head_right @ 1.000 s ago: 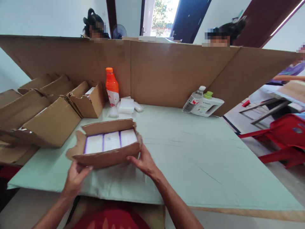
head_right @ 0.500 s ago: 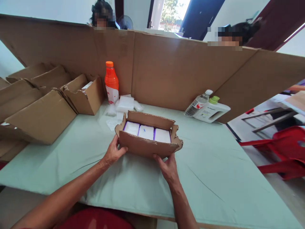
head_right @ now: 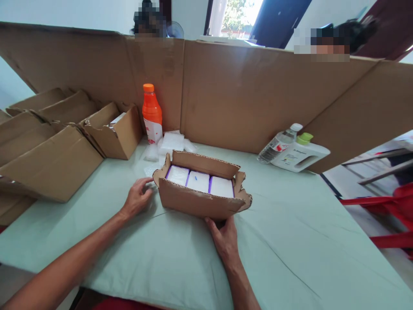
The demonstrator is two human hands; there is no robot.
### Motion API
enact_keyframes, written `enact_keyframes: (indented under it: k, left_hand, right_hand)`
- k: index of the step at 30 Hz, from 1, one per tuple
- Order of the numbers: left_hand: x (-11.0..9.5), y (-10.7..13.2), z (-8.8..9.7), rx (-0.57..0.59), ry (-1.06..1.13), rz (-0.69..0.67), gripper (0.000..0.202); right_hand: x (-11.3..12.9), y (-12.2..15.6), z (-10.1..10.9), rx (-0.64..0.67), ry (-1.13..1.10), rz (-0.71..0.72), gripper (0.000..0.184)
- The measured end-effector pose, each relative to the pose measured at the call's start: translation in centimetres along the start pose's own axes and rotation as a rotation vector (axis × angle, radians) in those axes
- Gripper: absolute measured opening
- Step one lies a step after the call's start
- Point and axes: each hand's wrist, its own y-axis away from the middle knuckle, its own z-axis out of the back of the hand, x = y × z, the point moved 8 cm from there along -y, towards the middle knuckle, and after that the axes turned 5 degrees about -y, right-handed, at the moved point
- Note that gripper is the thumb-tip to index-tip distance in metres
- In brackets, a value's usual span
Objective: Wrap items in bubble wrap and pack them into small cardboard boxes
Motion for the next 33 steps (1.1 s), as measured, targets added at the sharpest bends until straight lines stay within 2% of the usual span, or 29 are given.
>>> enact_keyframes:
  k: [4, 7, 10, 13, 17, 20, 22, 23, 25, 28, 30, 33]
  left_hand:
    - [1.3, -3.2, 0.1, 0.020, -0.281, -0.013, 0.032]
    - [0.7, -4.9, 0.1, 0.050, -0.414, -0.045, 0.019]
    - [-0.7, -4.8, 1.7, 0.074, -0.488, -0.114, 0.016]
    - [-1.4, -2.0, 4.7, 0.131, -0.530, -0.164, 0.015]
    - [-1.6, 5.3, 7.6, 0.247, -0.559, -0.163, 0.014]
    - [-2.0, 11.0, 7.6, 0.385, -0.483, -0.155, 0.014]
    - [-2.3, 13.2, 6.6, 0.513, -0.327, -0.142, 0.016]
    - [-2.3, 13.4, 6.3, 0.546, -0.238, -0.119, 0.019]
    - [-1.9, 12.1, 6.1, 0.493, -0.093, -0.041, 0.026]
    - [-1.6, 7.9, 5.6, 0.270, 0.062, 0.037, 0.039]
    - [-2.2, 5.6, 3.9, 0.200, 0.186, 0.036, 0.061]
    - [-3.5, 3.7, 0.0, 0.199, 0.377, 0.020, 0.082]
  right_hand:
    - [-0.3, -0.2, -0.2, 0.000, 0.034, -0.011, 0.067]
    - [-0.1, -0.3, -0.2, -0.004, 0.036, -0.011, 0.066]
    - [0.3, -0.3, -0.1, 0.002, 0.030, 0.006, 0.062]
    - [0.5, -0.3, -0.2, 0.004, 0.045, 0.017, 0.059]
    - [0.5, -0.4, -0.2, -0.012, 0.034, 0.007, 0.063]
    - [0.9, -0.4, -0.4, -0.015, 0.002, 0.024, 0.065]
    - [1.2, -0.4, -0.6, -0.017, -0.002, 0.042, 0.064]
    - [1.4, -0.3, -0.6, -0.018, -0.004, 0.044, 0.063]
    - [1.6, -0.1, -0.6, -0.009, -0.017, 0.035, 0.062]
    - [1.8, 0.0, -0.5, 0.016, -0.052, 0.017, 0.058]
    - [1.8, -0.1, -0.2, 0.030, -0.053, 0.012, 0.055]
    - [1.6, -0.7, -0.2, 0.066, -0.022, -0.012, 0.053]
